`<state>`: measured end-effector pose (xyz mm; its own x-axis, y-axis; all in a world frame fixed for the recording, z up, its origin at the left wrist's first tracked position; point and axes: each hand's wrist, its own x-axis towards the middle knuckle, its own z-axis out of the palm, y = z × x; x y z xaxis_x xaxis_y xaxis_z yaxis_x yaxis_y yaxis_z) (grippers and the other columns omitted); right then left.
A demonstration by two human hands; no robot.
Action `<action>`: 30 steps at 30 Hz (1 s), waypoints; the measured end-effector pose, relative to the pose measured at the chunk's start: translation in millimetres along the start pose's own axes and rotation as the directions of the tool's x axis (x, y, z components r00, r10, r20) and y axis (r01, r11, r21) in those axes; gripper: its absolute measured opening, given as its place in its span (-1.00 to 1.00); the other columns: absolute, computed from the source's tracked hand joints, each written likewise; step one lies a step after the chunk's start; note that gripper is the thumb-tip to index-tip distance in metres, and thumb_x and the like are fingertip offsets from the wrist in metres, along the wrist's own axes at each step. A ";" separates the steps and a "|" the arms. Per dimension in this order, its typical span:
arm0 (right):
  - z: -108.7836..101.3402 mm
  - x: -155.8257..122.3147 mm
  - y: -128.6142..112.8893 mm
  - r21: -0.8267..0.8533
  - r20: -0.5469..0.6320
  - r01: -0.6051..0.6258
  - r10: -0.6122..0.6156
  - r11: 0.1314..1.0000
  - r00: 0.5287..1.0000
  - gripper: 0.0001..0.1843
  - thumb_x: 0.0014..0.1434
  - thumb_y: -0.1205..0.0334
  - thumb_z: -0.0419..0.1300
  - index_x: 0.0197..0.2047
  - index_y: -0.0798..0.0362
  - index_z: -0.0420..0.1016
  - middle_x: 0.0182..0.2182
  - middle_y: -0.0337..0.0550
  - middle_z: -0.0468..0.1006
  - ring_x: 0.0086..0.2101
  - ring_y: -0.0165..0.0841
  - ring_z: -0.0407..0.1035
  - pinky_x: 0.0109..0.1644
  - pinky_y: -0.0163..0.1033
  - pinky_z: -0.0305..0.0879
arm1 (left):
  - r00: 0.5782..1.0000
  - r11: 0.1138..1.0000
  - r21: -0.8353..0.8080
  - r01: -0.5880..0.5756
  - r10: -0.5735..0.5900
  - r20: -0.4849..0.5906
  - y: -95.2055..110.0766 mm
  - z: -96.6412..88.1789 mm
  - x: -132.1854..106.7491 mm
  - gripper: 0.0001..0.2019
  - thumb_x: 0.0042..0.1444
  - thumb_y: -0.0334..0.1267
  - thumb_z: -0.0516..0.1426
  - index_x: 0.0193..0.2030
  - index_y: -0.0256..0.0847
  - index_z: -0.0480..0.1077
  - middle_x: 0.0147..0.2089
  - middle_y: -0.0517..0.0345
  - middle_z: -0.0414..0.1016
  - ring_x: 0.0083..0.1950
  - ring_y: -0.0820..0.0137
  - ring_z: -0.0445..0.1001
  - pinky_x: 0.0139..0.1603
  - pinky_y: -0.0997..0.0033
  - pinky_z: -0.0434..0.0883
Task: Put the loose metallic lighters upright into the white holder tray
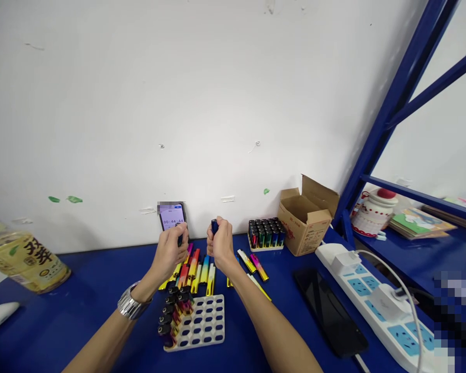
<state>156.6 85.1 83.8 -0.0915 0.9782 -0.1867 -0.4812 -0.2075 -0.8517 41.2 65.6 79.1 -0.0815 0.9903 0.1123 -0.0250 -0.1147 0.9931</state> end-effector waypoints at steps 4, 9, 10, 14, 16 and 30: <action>-1.1 0.2 -1.7 0.001 0.026 -0.006 0.006 1.000 1.000 -0.46 0.25 0.08 -0.27 -0.74 0.01 0.03 -0.88 -0.40 -0.09 -0.83 -0.56 -0.25 -0.77 -0.43 -0.31 | 0.999 0.997 0.079 -0.028 0.030 -0.026 1.3 0.4 -0.9 -0.67 0.05 -0.08 0.02 -0.63 -0.15 0.05 -0.74 0.44 -0.10 -0.75 0.64 -0.13 -0.75 0.59 -0.09; -2.7 0.5 -3.7 0.002 0.018 0.026 -0.026 1.000 1.000 -0.45 0.26 0.07 -0.26 -0.74 0.02 0.03 -0.87 -0.40 -0.08 -0.83 -0.56 -0.25 -0.77 -0.43 -0.31 | 0.999 0.990 0.140 -0.027 0.029 -0.017 0.1 -1.9 0.6 -0.66 0.07 -0.06 0.00 -0.62 -0.14 0.05 -0.73 0.44 -0.11 -0.73 0.63 -0.15 -0.74 0.58 -0.11; -2.6 0.5 -4.1 0.005 0.026 0.022 -0.022 1.000 0.999 -0.45 0.26 0.07 -0.27 -0.74 0.01 0.03 -0.87 -0.40 -0.09 -0.83 -0.56 -0.25 -0.77 -0.43 -0.31 | 0.999 0.986 0.163 -0.037 0.040 -0.012 -0.1 -2.1 0.7 -0.67 0.07 -0.09 -0.01 -0.63 -0.15 0.05 -0.72 0.43 -0.11 -0.73 0.63 -0.16 -0.73 0.58 -0.12; -2.7 0.6 -4.1 -0.034 -0.023 0.045 -0.046 0.998 0.999 -0.49 0.26 0.13 -0.29 -0.70 0.01 0.03 -0.87 -0.40 -0.07 -0.83 -0.55 -0.24 -0.76 -0.42 -0.32 | 0.998 0.983 0.176 -0.057 0.055 0.014 3.4 -1.6 -0.2 -0.67 0.12 -0.04 -0.03 -0.56 -0.14 0.06 -0.73 0.46 -0.11 -0.73 0.62 -0.14 -0.72 0.57 -0.09; -4.6 1.1 -3.7 -0.057 0.045 0.052 -0.050 0.997 0.998 -0.48 0.29 0.05 -0.31 -0.65 0.00 0.05 -0.87 -0.42 -0.08 -0.82 -0.54 -0.24 -0.75 -0.42 -0.30 | 0.993 0.977 0.193 -0.087 0.069 0.098 9.4 -3.4 -1.4 -0.68 0.17 0.05 -0.05 -0.44 -0.13 0.12 -0.72 0.47 -0.03 -0.73 0.58 -0.04 -0.69 0.56 0.03; -47.2 -11.2 -44.3 -0.632 0.705 0.642 -0.022 0.435 0.709 -0.57 0.22 -0.04 0.07 -0.55 0.09 0.25 -0.64 -0.32 0.28 -0.57 -0.48 0.19 -0.48 -0.36 0.09 | 0.699 0.653 0.607 -0.452 -0.164 0.696 70.9 -37.9 -29.9 -0.75 0.19 -0.02 0.03 -0.20 -0.15 0.34 -0.34 0.23 0.37 -0.36 0.44 0.29 -0.38 0.45 0.22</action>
<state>220.1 82.8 100.5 -0.6689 0.7063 0.2317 0.2826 0.5298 -0.7996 4.1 24.9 144.8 0.6410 0.7652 -0.0602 0.6256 -0.4754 0.6185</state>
